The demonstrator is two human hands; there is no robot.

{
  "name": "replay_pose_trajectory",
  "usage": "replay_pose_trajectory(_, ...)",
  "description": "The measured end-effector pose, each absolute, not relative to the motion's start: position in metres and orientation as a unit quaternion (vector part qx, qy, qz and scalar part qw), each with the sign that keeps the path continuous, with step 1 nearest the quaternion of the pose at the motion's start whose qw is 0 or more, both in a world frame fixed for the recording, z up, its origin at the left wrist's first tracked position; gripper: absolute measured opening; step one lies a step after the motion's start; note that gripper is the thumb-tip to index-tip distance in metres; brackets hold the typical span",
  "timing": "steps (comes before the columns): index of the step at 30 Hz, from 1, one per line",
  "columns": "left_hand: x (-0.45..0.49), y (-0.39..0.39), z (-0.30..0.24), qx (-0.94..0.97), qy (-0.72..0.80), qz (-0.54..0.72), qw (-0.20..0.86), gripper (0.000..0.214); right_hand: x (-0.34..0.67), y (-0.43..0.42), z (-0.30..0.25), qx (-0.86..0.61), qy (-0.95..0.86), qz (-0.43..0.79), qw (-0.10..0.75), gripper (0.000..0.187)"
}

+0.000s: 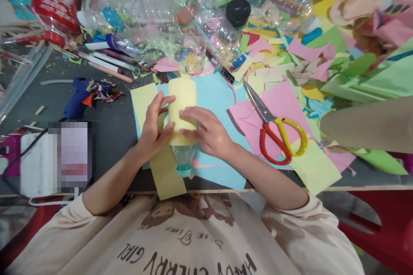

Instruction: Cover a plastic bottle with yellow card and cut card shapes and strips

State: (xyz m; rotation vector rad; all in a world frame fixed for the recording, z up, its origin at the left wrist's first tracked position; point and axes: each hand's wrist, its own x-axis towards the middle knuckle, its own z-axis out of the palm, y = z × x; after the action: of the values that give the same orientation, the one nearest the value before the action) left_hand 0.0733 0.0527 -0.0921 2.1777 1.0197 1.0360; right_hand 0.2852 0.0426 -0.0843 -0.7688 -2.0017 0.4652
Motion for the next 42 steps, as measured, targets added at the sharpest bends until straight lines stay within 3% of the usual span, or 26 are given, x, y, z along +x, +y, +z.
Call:
replay_pose_trajectory(6,0.075,0.052,-0.091,0.806,0.380,0.381,0.247,0.059,0.283,0.042,-0.086,-0.219,-0.836,0.148,0.482,0.034)
replay_pose_trajectory(18,0.076,0.051,-0.087,0.801,0.359,0.382,0.288,0.061,0.285,0.052,-0.101,-0.425,-0.793,0.203,0.386,0.059)
replay_pose_trajectory(26,0.072,0.057,-0.076,0.839,0.346,0.347,0.238,0.047,0.291,0.053,-0.097,-0.440,-0.765,0.269,0.387,0.052)
replay_pose_trajectory(33,0.040,0.057,-0.024,0.802,0.445,0.327,0.228,0.032,0.287,0.053,-0.100,-0.445,-0.759,0.253,0.402,0.051)
replay_pose_trajectory(35,0.023,0.057,0.002,0.789,0.448,0.293,0.301,0.030,0.287,0.053,-0.100,-0.446,-0.762,0.253,0.396,0.052)
replay_pose_trajectory(36,0.015,0.060,0.014,0.789,0.443,0.265,0.333,0.031,0.287,0.053,-0.101,-0.447,-0.763,0.254,0.391,0.052)
replay_pose_trajectory(38,0.000,0.073,0.031,0.784,0.497,0.222,0.299,0.036,0.288,0.053,-0.101,-0.445,-0.767,0.253,0.388,0.053)
replay_pose_trajectory(42,-0.020,0.124,0.028,0.713,0.654,0.138,0.211,0.076,0.288,0.053,-0.102,-0.444,-0.770,0.244,0.388,0.054)
